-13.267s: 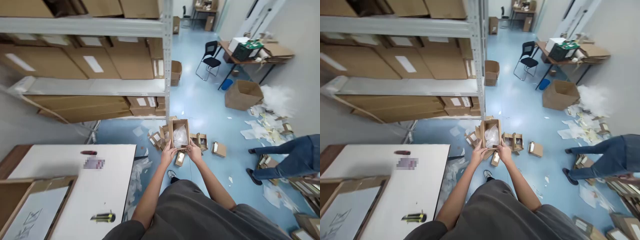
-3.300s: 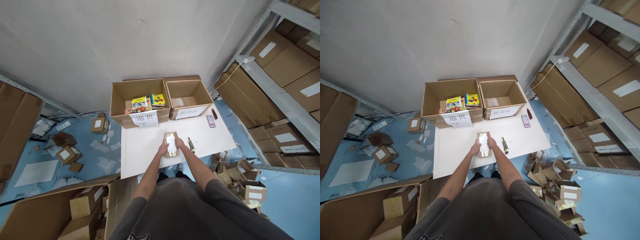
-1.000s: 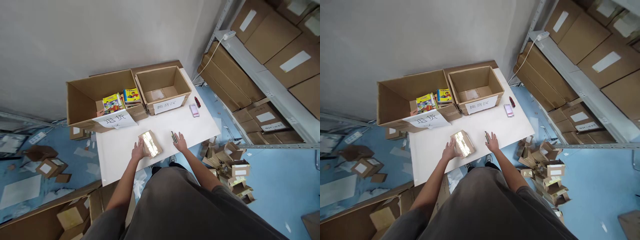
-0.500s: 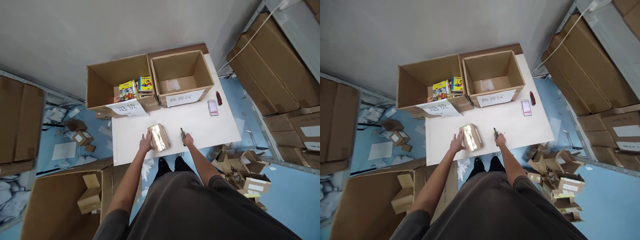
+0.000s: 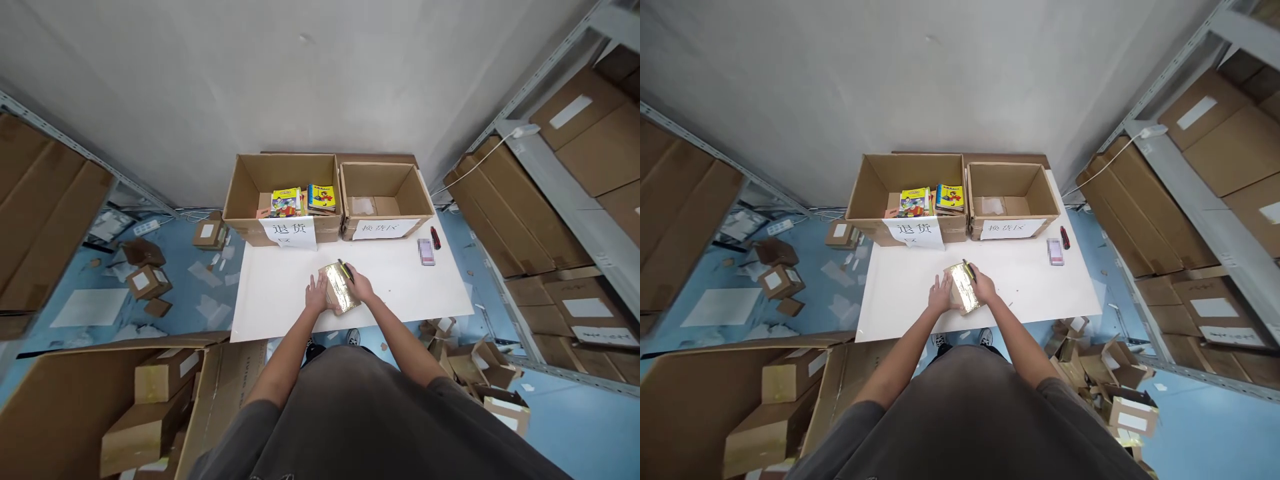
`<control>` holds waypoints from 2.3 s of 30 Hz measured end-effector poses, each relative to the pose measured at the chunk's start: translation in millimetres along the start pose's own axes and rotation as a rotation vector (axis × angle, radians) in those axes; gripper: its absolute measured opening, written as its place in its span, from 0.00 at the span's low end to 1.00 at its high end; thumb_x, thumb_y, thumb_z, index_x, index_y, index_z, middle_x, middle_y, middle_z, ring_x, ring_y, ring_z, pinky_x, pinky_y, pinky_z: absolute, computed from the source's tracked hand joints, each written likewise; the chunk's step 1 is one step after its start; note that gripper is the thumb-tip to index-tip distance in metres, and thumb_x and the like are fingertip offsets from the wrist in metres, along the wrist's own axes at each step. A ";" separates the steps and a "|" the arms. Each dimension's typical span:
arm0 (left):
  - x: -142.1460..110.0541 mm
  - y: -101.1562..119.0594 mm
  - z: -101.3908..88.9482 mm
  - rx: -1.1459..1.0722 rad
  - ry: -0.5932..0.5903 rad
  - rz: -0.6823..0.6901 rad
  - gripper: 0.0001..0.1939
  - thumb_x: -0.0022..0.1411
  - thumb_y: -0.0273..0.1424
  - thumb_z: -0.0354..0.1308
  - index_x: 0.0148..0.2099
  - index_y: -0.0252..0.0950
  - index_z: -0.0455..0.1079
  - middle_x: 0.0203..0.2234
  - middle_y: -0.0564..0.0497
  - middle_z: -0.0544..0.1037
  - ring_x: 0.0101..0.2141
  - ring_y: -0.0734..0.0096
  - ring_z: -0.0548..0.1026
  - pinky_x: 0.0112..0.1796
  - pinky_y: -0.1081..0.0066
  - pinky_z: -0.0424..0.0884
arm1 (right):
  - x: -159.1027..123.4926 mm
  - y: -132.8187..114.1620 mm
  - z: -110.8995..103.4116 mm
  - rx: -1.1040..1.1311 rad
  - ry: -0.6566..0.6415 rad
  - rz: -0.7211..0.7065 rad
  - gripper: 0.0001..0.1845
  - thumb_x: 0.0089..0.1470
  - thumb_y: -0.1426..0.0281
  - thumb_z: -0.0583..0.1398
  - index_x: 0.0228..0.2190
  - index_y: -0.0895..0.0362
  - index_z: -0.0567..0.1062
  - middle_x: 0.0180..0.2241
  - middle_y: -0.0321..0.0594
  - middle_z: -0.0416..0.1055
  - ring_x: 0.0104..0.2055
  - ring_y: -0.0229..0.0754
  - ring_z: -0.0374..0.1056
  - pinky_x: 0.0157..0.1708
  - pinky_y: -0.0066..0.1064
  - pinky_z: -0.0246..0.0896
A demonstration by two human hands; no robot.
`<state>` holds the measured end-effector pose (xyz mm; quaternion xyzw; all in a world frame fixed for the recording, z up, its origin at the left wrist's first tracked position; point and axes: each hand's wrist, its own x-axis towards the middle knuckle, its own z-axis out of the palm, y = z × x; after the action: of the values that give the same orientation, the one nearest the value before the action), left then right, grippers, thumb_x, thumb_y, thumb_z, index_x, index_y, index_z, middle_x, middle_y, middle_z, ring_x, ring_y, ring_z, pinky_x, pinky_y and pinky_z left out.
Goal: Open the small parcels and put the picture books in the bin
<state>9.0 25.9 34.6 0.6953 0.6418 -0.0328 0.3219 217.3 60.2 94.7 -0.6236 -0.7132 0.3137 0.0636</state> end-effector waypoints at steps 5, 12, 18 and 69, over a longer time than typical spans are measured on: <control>0.3 5.5 -6.7 0.160 -0.104 -0.045 0.74 0.43 0.58 0.70 0.78 0.44 0.28 0.76 0.50 0.23 0.73 0.37 0.25 0.69 0.45 0.45 | 6.8 -42.3 13.6 -0.154 -0.145 0.034 0.35 0.68 0.70 0.53 0.72 0.48 0.53 0.55 0.45 0.76 0.52 0.49 0.74 0.48 0.32 0.63; 1.5 6.2 -9.5 0.171 -0.134 -0.050 0.75 0.42 0.56 0.72 0.78 0.45 0.27 0.76 0.50 0.23 0.73 0.36 0.27 0.68 0.45 0.49 | 17.4 -47.1 20.0 -0.270 -0.290 0.096 0.44 0.63 0.70 0.60 0.73 0.47 0.48 0.53 0.47 0.78 0.50 0.51 0.75 0.44 0.31 0.62; -1.6 3.2 -9.4 0.139 -0.110 -0.054 0.74 0.41 0.56 0.72 0.78 0.49 0.29 0.76 0.52 0.25 0.73 0.33 0.29 0.66 0.43 0.52 | 13.2 -42.0 24.8 -0.304 -0.351 0.100 0.50 0.58 0.72 0.64 0.73 0.49 0.46 0.52 0.51 0.78 0.50 0.55 0.76 0.43 0.34 0.64; -31.4 39.2 1.6 0.369 -0.070 0.334 0.34 0.57 0.28 0.68 0.65 0.44 0.66 0.69 0.44 0.62 0.70 0.50 0.55 0.65 0.54 0.56 | -23.9 46.8 57.2 0.297 -0.014 0.332 0.50 0.55 0.64 0.65 0.70 0.55 0.47 0.56 0.47 0.74 0.55 0.51 0.73 0.53 0.37 0.67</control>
<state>39.9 -1.0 63.7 0.8373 0.4894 -0.1197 0.2124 234.6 18.1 31.8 -0.7139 -0.5472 0.4260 0.0973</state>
